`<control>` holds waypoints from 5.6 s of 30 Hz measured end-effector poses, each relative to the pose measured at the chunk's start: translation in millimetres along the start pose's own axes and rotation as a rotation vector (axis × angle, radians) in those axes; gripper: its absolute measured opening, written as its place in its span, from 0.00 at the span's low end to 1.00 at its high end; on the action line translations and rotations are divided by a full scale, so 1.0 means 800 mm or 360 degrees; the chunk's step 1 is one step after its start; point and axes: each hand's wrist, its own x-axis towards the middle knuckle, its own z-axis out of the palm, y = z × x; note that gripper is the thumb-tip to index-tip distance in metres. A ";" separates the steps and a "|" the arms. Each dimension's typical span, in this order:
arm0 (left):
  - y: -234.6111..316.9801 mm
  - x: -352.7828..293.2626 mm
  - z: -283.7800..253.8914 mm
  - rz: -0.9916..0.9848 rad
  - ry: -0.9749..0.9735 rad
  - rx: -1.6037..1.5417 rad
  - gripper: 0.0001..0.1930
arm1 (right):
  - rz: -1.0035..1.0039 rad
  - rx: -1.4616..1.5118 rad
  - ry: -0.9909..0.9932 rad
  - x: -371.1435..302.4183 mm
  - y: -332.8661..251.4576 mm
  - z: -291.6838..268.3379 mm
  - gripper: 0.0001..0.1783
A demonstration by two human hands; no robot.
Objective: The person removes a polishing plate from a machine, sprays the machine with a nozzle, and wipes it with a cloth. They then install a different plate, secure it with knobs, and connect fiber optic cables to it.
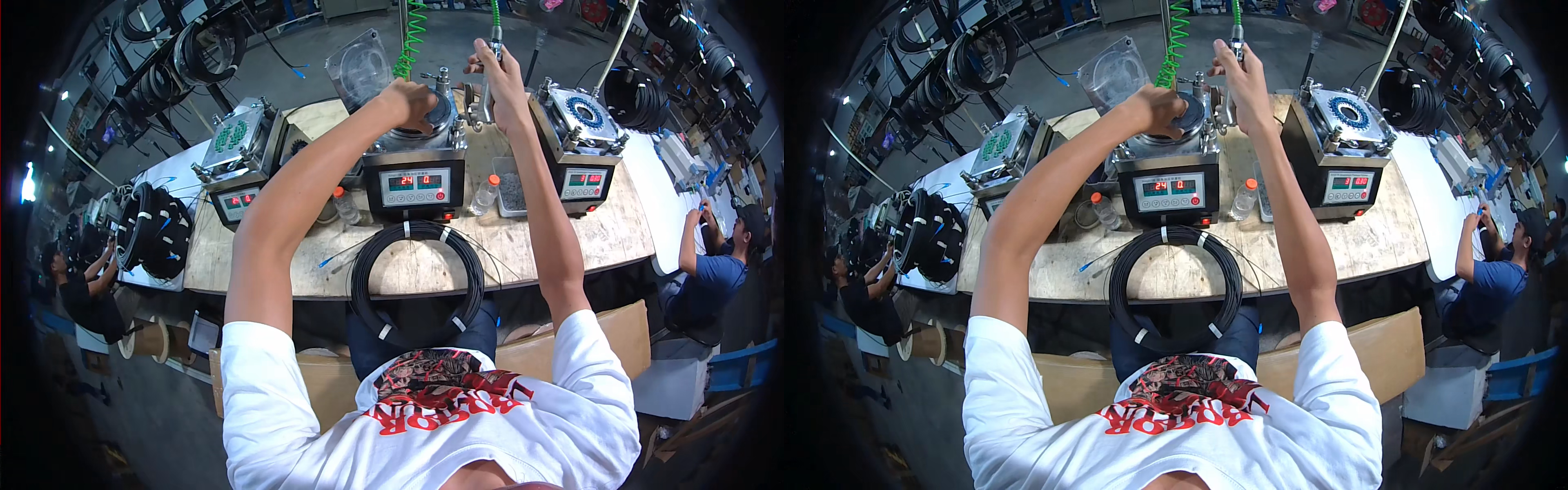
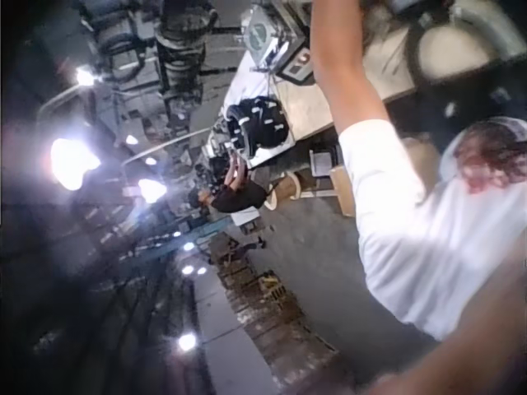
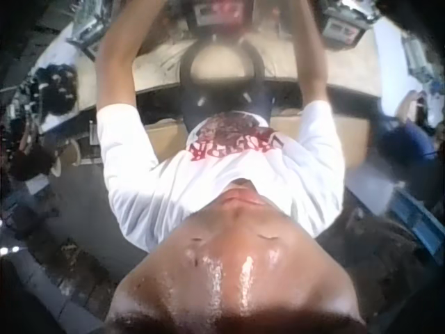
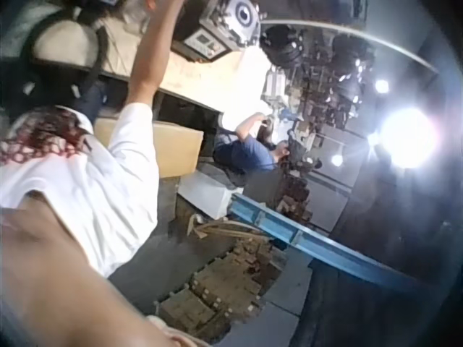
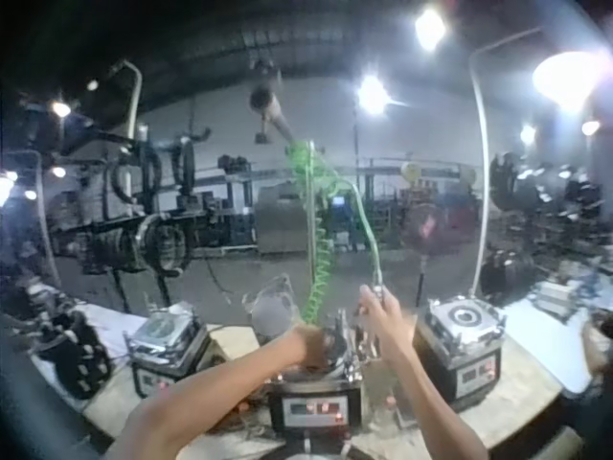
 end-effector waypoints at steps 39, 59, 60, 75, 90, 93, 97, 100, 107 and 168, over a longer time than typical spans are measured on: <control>-0.014 -0.124 0.034 -0.0458 0.1497 -0.0840 0.16 | -0.0591 -0.0775 0.0419 0.005 0.057 0.059 0.16; -0.009 -0.140 0.038 -0.0638 0.1669 -0.1074 0.25 | -0.0523 -0.0430 0.0781 0.006 0.071 0.061 0.16; -0.011 -0.138 0.040 -0.0628 0.1639 -0.1028 0.23 | -0.0419 -0.0458 0.0674 0.006 0.070 0.058 0.16; -0.009 -0.088 0.067 -0.0160 0.1440 -0.0920 0.18 | -0.0303 0.0112 0.0457 0.043 0.050 -0.004 0.18; -0.037 -0.050 0.072 0.0123 0.0469 -0.1047 0.21 | -0.0062 -0.0077 0.0207 0.026 0.029 -0.068 0.15; -0.049 -0.037 0.081 0.0213 0.0479 -0.1024 0.21 | -0.0042 -0.0100 0.0156 0.023 0.031 -0.068 0.15; -0.041 -0.037 0.084 0.0210 0.0524 -0.0960 0.21 | -0.0033 -0.0142 0.0151 0.017 0.029 -0.073 0.14; -0.029 -0.046 0.077 0.0111 0.0600 -0.0824 0.20 | -0.0015 -0.0250 0.0144 0.017 0.032 -0.085 0.14; -0.013 -0.058 0.063 -0.0105 0.0597 -0.0687 0.20 | -0.0001 -0.0354 0.0081 0.014 0.037 -0.096 0.14; -0.029 -0.039 0.127 -0.1343 0.1880 -0.1403 0.26 | 0.0445 -0.2300 -0.0351 -0.205 0.204 -0.196 0.46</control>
